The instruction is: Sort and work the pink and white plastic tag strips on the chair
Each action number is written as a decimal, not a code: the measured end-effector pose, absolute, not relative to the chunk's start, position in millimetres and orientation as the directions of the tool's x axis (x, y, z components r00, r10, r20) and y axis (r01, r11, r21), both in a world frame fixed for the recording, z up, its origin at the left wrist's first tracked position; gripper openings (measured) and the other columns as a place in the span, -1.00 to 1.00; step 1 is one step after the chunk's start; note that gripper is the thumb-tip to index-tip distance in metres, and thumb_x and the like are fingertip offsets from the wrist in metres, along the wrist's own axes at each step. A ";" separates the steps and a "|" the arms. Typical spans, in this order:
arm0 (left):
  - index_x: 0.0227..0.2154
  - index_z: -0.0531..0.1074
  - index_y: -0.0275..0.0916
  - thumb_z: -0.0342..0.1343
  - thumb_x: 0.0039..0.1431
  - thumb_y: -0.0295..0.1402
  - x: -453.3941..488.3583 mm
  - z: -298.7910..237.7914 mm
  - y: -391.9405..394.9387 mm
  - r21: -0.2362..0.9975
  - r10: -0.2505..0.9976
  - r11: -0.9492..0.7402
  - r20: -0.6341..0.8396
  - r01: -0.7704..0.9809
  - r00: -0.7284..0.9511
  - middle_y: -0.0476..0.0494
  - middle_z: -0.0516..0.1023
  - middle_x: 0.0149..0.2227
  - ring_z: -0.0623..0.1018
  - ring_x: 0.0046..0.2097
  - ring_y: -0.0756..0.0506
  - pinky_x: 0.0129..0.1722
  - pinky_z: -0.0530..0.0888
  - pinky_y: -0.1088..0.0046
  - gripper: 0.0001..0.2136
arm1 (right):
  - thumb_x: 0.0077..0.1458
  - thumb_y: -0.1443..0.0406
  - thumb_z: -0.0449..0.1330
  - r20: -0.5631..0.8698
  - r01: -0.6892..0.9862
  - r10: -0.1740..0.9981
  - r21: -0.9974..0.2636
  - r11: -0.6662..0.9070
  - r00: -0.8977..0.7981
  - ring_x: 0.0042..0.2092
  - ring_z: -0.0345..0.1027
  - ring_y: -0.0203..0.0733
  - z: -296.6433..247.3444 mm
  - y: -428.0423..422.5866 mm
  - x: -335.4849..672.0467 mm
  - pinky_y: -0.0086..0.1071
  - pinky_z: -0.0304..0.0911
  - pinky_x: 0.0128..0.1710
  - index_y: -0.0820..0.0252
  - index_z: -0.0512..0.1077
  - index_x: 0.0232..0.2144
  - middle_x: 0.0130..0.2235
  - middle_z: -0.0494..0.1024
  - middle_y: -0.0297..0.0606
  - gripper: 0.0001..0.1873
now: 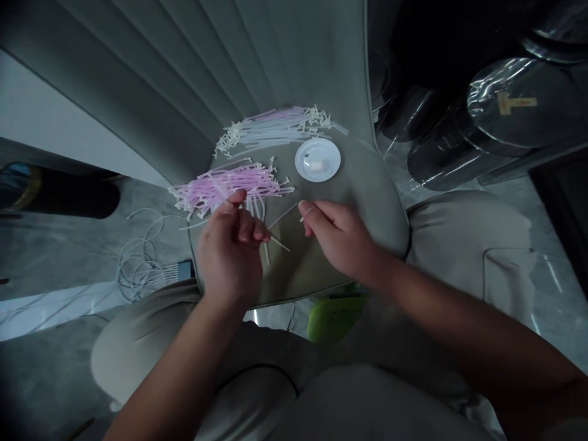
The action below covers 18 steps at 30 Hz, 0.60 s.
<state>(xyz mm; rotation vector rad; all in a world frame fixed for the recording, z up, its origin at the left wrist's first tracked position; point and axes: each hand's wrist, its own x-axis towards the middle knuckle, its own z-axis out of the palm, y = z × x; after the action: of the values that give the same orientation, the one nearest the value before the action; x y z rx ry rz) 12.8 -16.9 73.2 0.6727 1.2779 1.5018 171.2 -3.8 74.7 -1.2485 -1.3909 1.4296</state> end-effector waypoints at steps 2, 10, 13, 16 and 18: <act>-0.13 0.49 -0.18 0.03 0.25 -0.31 8.0 72.8 -14.9 0.969 0.936 0.051 -0.131 -0.243 -0.326 0.14 0.13 -0.67 0.24 -0.61 0.07 -0.55 0.35 0.55 -0.79 | 0.29 0.05 0.01 -0.158 0.089 0.971 -0.986 -0.144 -0.178 -0.44 0.15 -0.32 75.6 -1.3 173.4 -0.38 0.08 -0.40 0.17 0.23 -0.60 -0.54 0.27 -0.38 -0.52; -0.49 0.40 -0.22 -0.03 0.20 -0.36 25.7 63.0 -29.3 0.979 0.979 0.201 -0.201 0.017 0.015 0.03 0.34 -0.57 0.33 -0.50 0.02 -0.50 0.32 0.49 -0.81 | 0.25 -0.03 0.03 -0.173 0.039 0.959 -0.985 -0.169 -0.223 -0.47 0.08 -0.35 78.2 -2.9 163.1 -0.41 0.04 -0.45 0.16 0.22 -0.59 -0.54 0.22 -0.41 -0.50; -0.55 0.34 -0.21 -0.06 0.16 -0.38 29.8 61.1 -33.4 0.988 0.989 0.125 -0.131 0.093 0.066 0.03 0.29 -0.57 0.31 -0.47 0.00 -0.43 0.29 0.46 -0.80 | 0.21 -0.07 0.07 -0.178 -0.011 0.962 -0.983 -0.185 -0.207 -0.47 0.07 -0.37 73.1 0.2 160.0 -0.42 0.03 -0.46 0.17 0.23 -0.59 -0.53 0.22 -0.41 -0.49; -0.59 0.27 -0.20 -0.09 0.14 -0.35 30.5 57.4 -34.0 0.985 0.988 0.132 -0.140 0.108 0.065 0.03 0.24 -0.58 0.26 -0.46 -0.01 -0.42 0.24 0.45 -0.79 | 0.16 -0.07 0.13 -0.214 -0.108 0.958 -0.965 -0.237 -0.192 -0.52 0.02 -0.39 61.6 6.3 161.0 -0.43 -0.06 -0.53 0.18 0.24 -0.60 -0.55 0.22 -0.43 -0.49; -0.61 0.23 -0.20 -0.10 0.12 -0.34 30.4 52.0 -33.2 0.981 0.986 0.156 -0.162 0.118 0.038 0.03 0.20 -0.58 0.24 -0.46 -0.01 -0.42 0.22 0.45 -0.79 | 0.16 -0.05 0.14 -0.257 -0.222 0.954 -0.932 -0.288 -0.157 -0.58 -0.05 -0.42 53.7 10.3 164.2 -0.43 -0.17 -0.59 0.18 0.22 -0.60 -0.59 0.16 -0.47 -0.50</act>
<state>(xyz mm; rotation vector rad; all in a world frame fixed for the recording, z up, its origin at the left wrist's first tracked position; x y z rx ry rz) 30.4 -33.2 52.0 1.1935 1.3281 0.9996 164.2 10.3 53.7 -1.1556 -0.9676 1.6119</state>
